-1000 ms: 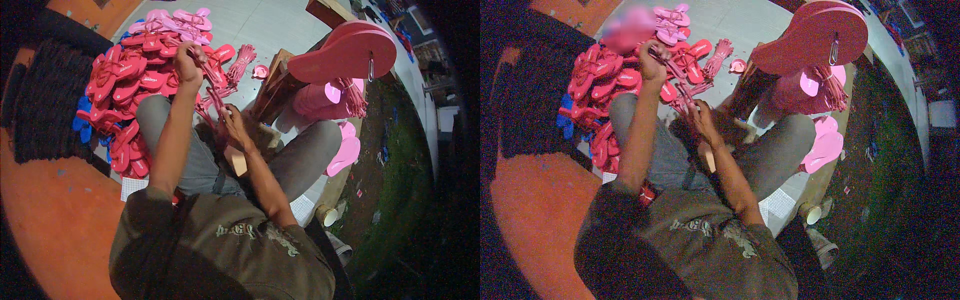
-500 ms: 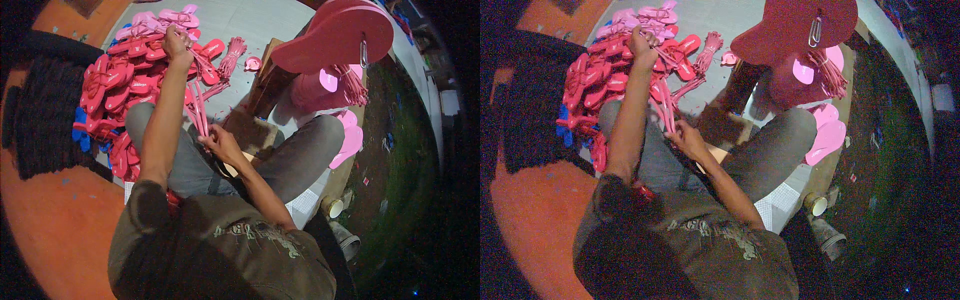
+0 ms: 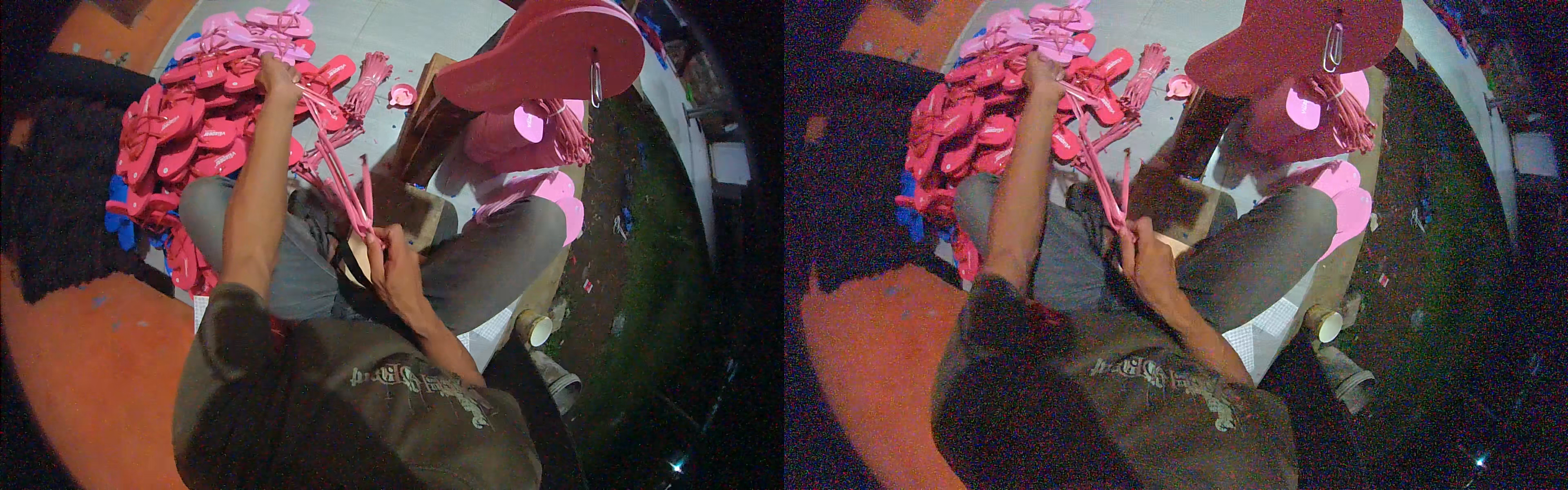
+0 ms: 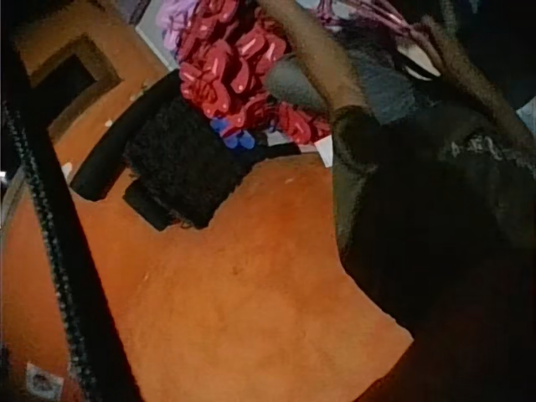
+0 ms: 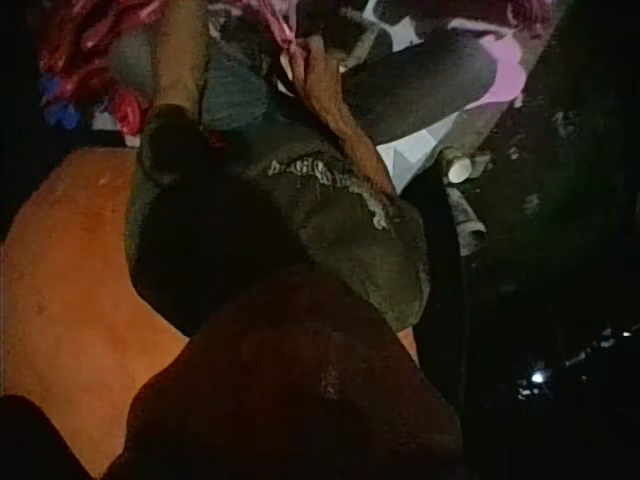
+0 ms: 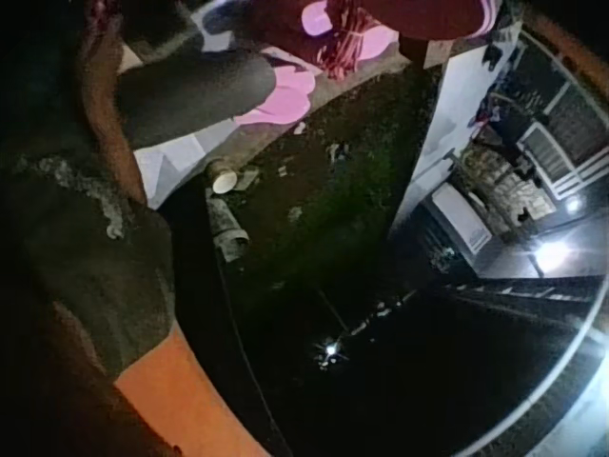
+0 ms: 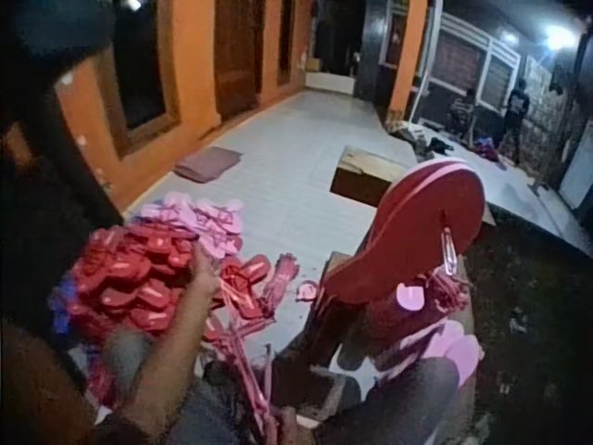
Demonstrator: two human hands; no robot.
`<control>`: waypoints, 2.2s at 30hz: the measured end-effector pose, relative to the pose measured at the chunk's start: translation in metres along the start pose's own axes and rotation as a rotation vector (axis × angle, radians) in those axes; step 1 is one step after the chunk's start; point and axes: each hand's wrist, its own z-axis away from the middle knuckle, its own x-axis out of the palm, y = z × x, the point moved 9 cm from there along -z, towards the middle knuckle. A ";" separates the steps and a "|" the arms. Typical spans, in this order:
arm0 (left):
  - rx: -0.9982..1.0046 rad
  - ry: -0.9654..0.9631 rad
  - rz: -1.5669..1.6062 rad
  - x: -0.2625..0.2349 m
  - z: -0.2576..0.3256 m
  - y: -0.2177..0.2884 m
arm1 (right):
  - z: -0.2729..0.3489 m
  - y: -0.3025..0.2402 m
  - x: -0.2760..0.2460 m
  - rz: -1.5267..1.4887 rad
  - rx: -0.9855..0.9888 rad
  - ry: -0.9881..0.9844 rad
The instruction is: The person inserts a pink strap into the holes of a pink flip-flop sole using a metal hook tool to pull the strap ends through the sole.
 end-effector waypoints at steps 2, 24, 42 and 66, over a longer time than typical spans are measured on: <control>-0.006 -0.011 -0.010 -0.005 -0.007 -0.008 | 0.002 -0.013 -0.005 0.066 -0.022 -0.030; -0.124 -0.060 -0.059 0.013 -0.013 -0.031 | -0.013 0.000 -0.018 0.168 0.014 -0.044; -0.240 0.182 -0.033 0.019 -0.013 -0.084 | -0.008 -0.028 -0.057 0.261 0.043 -0.057; 0.019 -1.242 -1.303 0.067 0.087 -0.112 | -0.062 0.028 -0.097 -0.263 0.155 0.119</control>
